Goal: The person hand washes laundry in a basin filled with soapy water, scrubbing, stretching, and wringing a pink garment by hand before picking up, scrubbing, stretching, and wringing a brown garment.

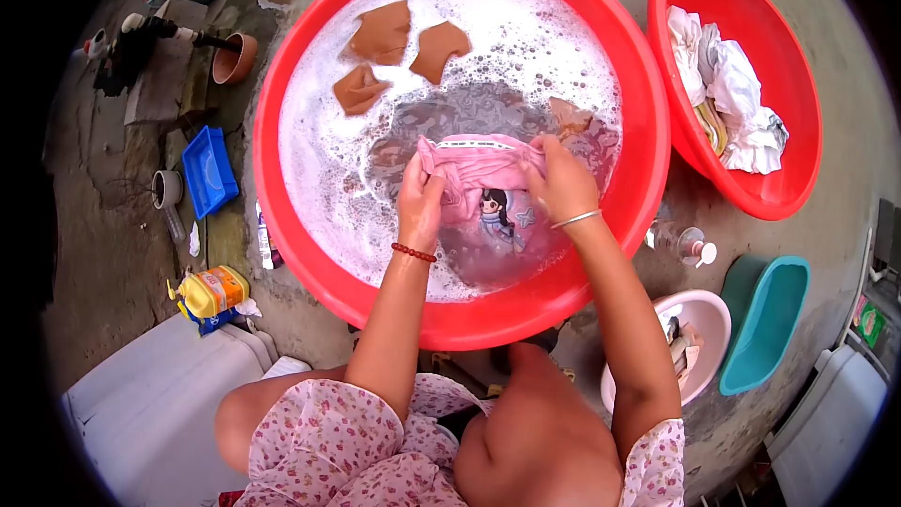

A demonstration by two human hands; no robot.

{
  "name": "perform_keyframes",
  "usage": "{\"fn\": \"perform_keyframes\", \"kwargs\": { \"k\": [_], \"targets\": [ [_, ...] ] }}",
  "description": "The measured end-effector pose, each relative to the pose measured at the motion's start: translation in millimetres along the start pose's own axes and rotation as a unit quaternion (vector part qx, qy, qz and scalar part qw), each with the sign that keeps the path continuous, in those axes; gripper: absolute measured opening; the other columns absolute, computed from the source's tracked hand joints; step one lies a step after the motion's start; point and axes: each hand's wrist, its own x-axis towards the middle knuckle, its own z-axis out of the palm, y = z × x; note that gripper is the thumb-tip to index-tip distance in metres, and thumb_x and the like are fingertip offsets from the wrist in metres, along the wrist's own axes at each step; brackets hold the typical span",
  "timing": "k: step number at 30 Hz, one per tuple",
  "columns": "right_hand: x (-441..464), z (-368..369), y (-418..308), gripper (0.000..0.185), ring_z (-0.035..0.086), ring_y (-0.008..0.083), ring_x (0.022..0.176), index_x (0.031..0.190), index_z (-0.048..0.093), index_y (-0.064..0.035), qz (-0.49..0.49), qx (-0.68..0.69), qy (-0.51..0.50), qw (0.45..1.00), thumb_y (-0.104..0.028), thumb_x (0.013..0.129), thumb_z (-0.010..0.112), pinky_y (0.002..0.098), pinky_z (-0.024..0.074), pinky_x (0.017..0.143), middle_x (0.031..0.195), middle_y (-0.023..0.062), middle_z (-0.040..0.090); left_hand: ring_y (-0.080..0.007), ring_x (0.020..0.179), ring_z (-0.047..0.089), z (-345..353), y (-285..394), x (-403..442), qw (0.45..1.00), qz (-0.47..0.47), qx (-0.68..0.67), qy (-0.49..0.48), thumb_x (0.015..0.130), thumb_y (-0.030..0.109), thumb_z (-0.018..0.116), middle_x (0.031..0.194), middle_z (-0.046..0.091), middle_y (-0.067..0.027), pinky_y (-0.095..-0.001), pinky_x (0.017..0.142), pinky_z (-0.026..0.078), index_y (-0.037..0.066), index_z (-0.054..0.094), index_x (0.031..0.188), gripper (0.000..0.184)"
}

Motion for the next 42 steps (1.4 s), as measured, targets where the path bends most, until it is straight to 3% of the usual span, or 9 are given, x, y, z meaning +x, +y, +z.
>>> {"fn": "perform_keyframes", "kwargs": {
  "k": [1,3,9,12,15,18,29,39,42],
  "targets": [
    [-2.0,8.7,5.2,0.031,0.060,0.0328,0.082,0.103,0.053,-0.0042,-0.097,-0.049,-0.011,0.994,-0.025,0.082,0.060,0.0404,0.0469,0.069,0.090,0.0168,0.060,-0.0195,0.108,0.053,-0.4,-5.5,-0.3,1.000,-0.002,0.000,0.000,0.088,0.006,0.046,0.119,0.055,-0.0110,-0.0280,0.091,0.039,-0.002,0.044,0.124,0.037],
    [-5.1,21.1,11.9,0.034,0.057,0.0336,0.097,0.112,0.050,-0.0079,-0.099,-0.062,-0.129,0.985,-0.019,0.081,0.057,0.0425,0.0471,0.078,0.102,0.0168,0.059,-0.0337,0.109,0.053,-4.8,-15.4,-5.2,0.937,0.053,0.339,-0.063,0.087,0.017,0.049,0.119,0.054,-0.0216,-0.0368,0.092,0.041,-0.002,0.038,0.129,0.048],
    [2.5,33.8,25.6,0.029,0.062,0.0302,0.087,0.108,0.059,-0.0139,0.017,-0.315,-0.363,0.877,-0.012,0.080,0.050,0.0450,0.0480,0.077,0.097,0.0133,0.064,-0.0298,0.091,0.060,-32.5,-69.9,-7.2,0.894,-0.043,0.445,-0.025,0.084,0.018,0.054,0.094,0.064,-0.0163,-0.0365,0.080,0.045,0.000,0.057,0.104,0.027],
    [16.5,3.4,35.8,0.020,0.063,0.0317,0.083,0.096,0.064,-0.0069,-0.010,-0.191,-0.241,0.952,-0.007,0.079,0.052,0.0414,0.0483,0.074,0.094,0.0154,0.065,-0.0105,0.091,0.054,-36.7,-50.2,-4.8,0.987,-0.119,0.084,0.071,0.089,0.003,0.050,0.098,0.060,-0.0040,-0.0241,0.082,0.043,0.001,0.055,0.109,0.021],
    [15.0,-54.8,-10.3,0.021,0.061,0.0339,0.079,0.095,0.061,0.0006,-0.040,0.094,-0.085,0.991,0.001,0.075,0.055,0.0359,0.0471,0.073,0.089,0.0175,0.063,-0.0119,0.102,0.049,-31.2,1.7,-1.2,0.989,-0.001,-0.138,0.060,0.092,0.005,0.047,0.113,0.053,-0.0065,-0.0251,0.091,0.038,0.001,0.047,0.119,0.026],
    [-3.4,-109.5,-72.3,0.022,0.060,0.0320,0.078,0.094,0.060,0.0023,-0.154,0.084,0.035,0.984,0.003,0.072,0.056,0.0337,0.0463,0.072,0.087,0.0165,0.062,-0.0125,0.106,0.048,-22.9,62.4,-2.8,0.973,0.117,-0.196,0.015,0.094,0.008,0.045,0.117,0.051,-0.0078,-0.0268,0.094,0.037,-0.001,0.045,0.120,0.027],
    [-71.9,-231.9,-160.2,0.017,0.059,0.0191,0.087,0.096,0.057,0.0062,-0.315,0.136,0.226,0.912,0.003,0.080,0.061,0.0280,0.0462,0.080,0.095,0.0126,0.061,-0.0175,0.109,0.051,-15.1,227.6,-80.6,0.921,0.376,-0.099,-0.002,0.093,0.003,0.045,0.121,0.051,-0.0089,-0.0333,0.097,0.039,0.000,0.044,0.125,0.032],
    [-81.8,-254.9,-191.9,0.022,0.058,0.0192,0.089,0.103,0.057,0.0064,-0.404,0.136,0.274,0.862,-0.002,0.083,0.060,0.0277,0.0455,0.081,0.099,0.0126,0.061,-0.0161,0.103,0.055,-14.7,262.7,-115.3,0.925,0.355,-0.126,0.043,0.093,0.005,0.046,0.116,0.054,-0.0100,-0.0295,0.090,0.045,-0.001,0.045,0.123,0.031],
    [-54.4,-222.0,-179.1,0.023,0.058,0.0139,0.081,0.102,0.059,0.0024,-0.295,0.155,0.205,0.920,0.004,0.079,0.056,0.0243,0.0458,0.074,0.091,0.0077,0.062,-0.0139,0.104,0.054,-14.2,245.2,-91.7,0.952,0.275,-0.135,0.019,0.092,0.004,0.049,0.115,0.055,-0.0086,-0.0272,0.090,0.043,-0.002,0.048,0.122,0.031]
  ]
}}
